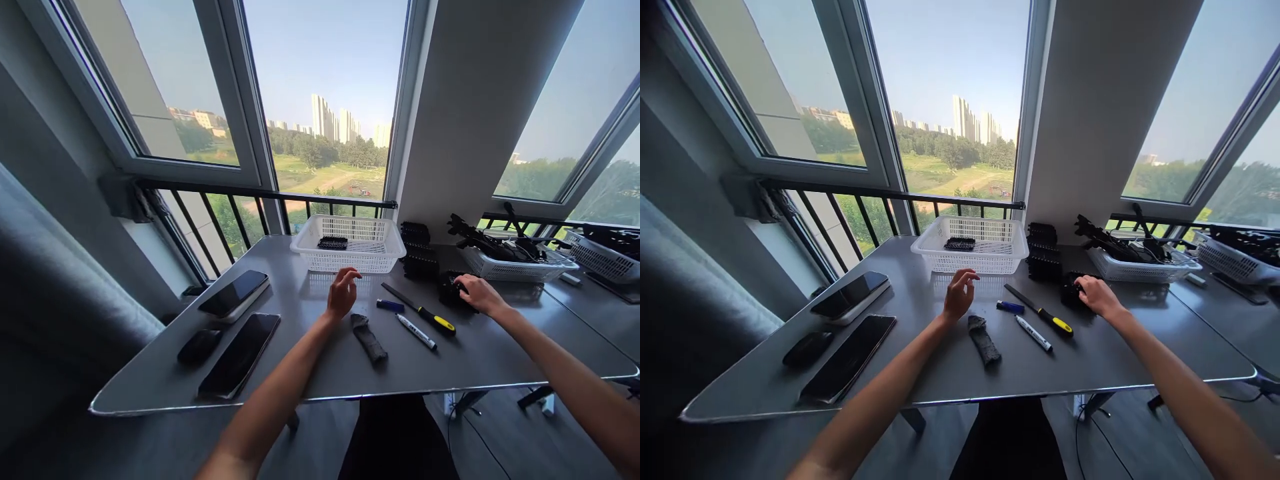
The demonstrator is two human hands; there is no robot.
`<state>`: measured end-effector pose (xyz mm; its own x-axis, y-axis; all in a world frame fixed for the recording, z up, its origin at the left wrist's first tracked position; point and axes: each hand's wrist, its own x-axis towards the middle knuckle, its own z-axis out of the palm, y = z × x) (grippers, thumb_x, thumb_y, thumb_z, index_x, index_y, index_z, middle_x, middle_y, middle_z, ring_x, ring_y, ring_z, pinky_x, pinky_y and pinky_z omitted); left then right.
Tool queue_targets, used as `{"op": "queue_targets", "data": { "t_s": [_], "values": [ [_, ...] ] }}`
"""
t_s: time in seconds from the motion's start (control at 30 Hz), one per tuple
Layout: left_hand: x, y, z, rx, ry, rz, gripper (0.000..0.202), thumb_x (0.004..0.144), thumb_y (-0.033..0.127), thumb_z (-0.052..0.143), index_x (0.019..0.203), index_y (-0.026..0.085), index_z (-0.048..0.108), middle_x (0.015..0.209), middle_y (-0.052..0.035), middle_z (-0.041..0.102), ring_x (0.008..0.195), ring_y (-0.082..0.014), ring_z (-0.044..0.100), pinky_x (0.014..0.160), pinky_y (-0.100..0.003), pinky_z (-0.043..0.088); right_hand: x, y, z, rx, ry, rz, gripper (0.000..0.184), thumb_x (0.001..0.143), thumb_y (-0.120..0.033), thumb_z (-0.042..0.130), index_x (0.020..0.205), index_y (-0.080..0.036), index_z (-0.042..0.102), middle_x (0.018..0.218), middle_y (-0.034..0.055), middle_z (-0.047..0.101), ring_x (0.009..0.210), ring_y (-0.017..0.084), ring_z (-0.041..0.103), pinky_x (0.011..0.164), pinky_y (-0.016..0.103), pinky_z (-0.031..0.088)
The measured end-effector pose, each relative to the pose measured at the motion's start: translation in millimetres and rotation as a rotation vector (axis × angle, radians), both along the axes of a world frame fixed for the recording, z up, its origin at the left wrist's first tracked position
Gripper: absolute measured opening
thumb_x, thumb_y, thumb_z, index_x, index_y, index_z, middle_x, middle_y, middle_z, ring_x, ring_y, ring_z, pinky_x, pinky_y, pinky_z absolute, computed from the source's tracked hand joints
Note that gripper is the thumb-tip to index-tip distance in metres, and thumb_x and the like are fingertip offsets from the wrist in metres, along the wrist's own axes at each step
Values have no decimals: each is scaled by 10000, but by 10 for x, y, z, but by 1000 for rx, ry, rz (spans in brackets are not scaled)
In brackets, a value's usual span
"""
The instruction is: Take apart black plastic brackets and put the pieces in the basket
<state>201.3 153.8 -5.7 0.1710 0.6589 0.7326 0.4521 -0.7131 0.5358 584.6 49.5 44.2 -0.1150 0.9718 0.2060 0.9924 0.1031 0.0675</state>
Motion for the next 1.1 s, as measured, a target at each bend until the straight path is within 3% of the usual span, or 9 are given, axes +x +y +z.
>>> {"op": "queue_targets", "data": {
  "t_s": [0.2, 0.37, 0.53, 0.77, 0.93, 1.1],
  "values": [
    [-107, -29, -72, -15, 16, -6, 285, 827, 53, 385, 907, 211, 609, 1040, -60, 586, 1006, -175, 580, 846, -299, 493, -110, -175, -1, 222, -125, 31, 337, 841, -112, 442, 1123, -138, 622, 1075, 163, 644, 997, 298, 581, 904, 425, 410],
    [-68, -48, -18, -79, -57, -33, 237, 828, 91, 437, 908, 208, 628, 985, -52, 623, 898, -160, 598, 746, -266, 499, -606, -240, 71, 361, -10, 121, 338, 895, -180, 435, 1192, -168, 597, 1108, 139, 610, 1046, 288, 532, 953, 427, 377],
    [13, -136, 13, -217, -130, -199, 162, 850, 258, 544, 926, 202, 675, 876, -32, 698, 792, -152, 632, 676, -254, 481, -1260, -21, 34, 480, 88, 319, 296, 904, -185, 475, 1165, -194, 616, 1049, 109, 610, 995, 255, 538, 915, 410, 403],
    [31, -161, -13, -456, -253, -326, 335, 830, 456, 580, 881, 154, 716, 788, -61, 715, 690, -159, 633, 620, -261, 468, -1861, 392, -218, 589, 138, 488, 264, 860, -97, 537, 1081, -187, 649, 1011, 88, 621, 957, 223, 535, 886, 375, 410],
    [11, -112, -48, -511, -295, -337, 378, 781, 498, 623, 840, 134, 706, 736, -62, 695, 631, -146, 599, 575, -256, 466, -2025, 406, -434, 612, 167, 512, 273, 852, -90, 566, 1090, -186, 657, 1006, 89, 623, 950, 218, 527, 879, 370, 411],
    [18, -97, -78, -581, -290, -404, 343, 765, 476, 650, 825, 141, 694, 689, -41, 673, 565, -110, 552, 558, -241, 462, -1999, 331, -499, 607, 205, 489, 249, 858, -107, 578, 1077, -186, 665, 1009, 86, 617, 957, 218, 520, 881, 363, 409]
  ]
}}
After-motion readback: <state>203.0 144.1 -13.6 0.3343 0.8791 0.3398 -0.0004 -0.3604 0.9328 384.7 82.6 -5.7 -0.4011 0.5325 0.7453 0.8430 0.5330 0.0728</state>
